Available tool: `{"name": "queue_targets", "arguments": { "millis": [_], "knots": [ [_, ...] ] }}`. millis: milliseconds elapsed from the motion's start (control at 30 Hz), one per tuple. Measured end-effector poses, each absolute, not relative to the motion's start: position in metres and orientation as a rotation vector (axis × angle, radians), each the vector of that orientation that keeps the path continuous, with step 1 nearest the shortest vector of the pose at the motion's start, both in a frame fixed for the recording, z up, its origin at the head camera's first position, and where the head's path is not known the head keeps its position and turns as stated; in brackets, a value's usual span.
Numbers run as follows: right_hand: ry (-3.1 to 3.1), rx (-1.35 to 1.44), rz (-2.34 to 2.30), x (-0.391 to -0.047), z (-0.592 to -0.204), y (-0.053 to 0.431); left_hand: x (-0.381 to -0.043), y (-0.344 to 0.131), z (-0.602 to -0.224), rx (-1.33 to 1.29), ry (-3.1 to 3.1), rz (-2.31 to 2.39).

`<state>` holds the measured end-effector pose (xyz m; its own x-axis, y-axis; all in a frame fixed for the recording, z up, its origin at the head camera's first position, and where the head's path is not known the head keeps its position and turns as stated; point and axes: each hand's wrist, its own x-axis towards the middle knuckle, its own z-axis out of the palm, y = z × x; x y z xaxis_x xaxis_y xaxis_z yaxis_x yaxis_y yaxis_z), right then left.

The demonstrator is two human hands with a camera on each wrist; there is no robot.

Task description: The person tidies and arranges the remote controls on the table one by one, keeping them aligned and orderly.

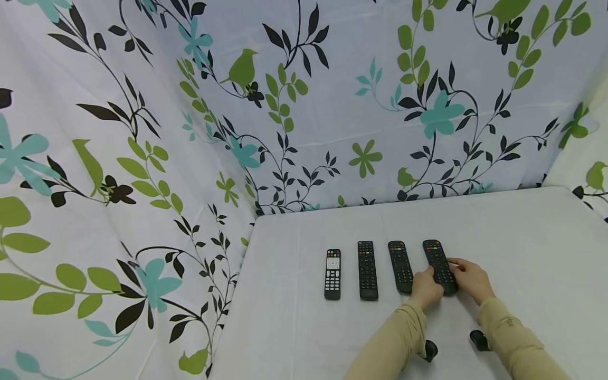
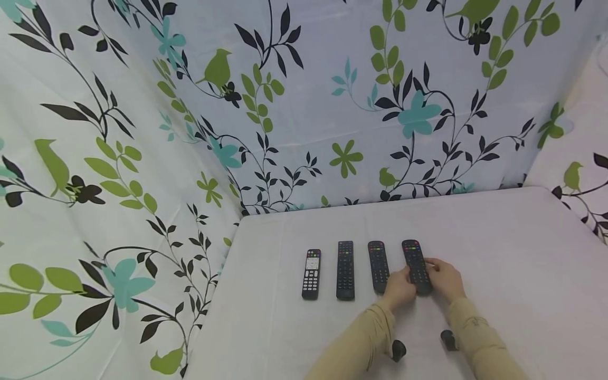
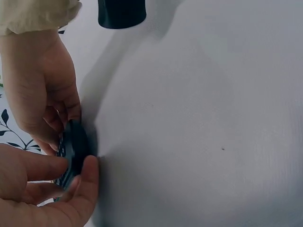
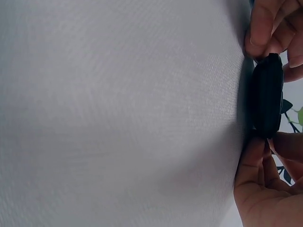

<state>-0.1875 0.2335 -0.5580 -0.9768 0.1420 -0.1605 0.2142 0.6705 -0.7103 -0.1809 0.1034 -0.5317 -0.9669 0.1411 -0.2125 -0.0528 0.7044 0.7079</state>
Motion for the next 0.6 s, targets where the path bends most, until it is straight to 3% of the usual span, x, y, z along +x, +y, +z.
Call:
{"name": "queue_targets", "arguments": {
  "millis": [300,600],
  "knots": [
    [2.828,0.249,-1.166,-0.188,-0.555,0.235,-0.178,0.105,-0.525,0.152,2.823,0.952],
    [3.145,-0.053,-1.200,-0.189,-0.541,0.238,-0.176,0.104,-0.512,0.546,3.153,0.557]
  ]
}}
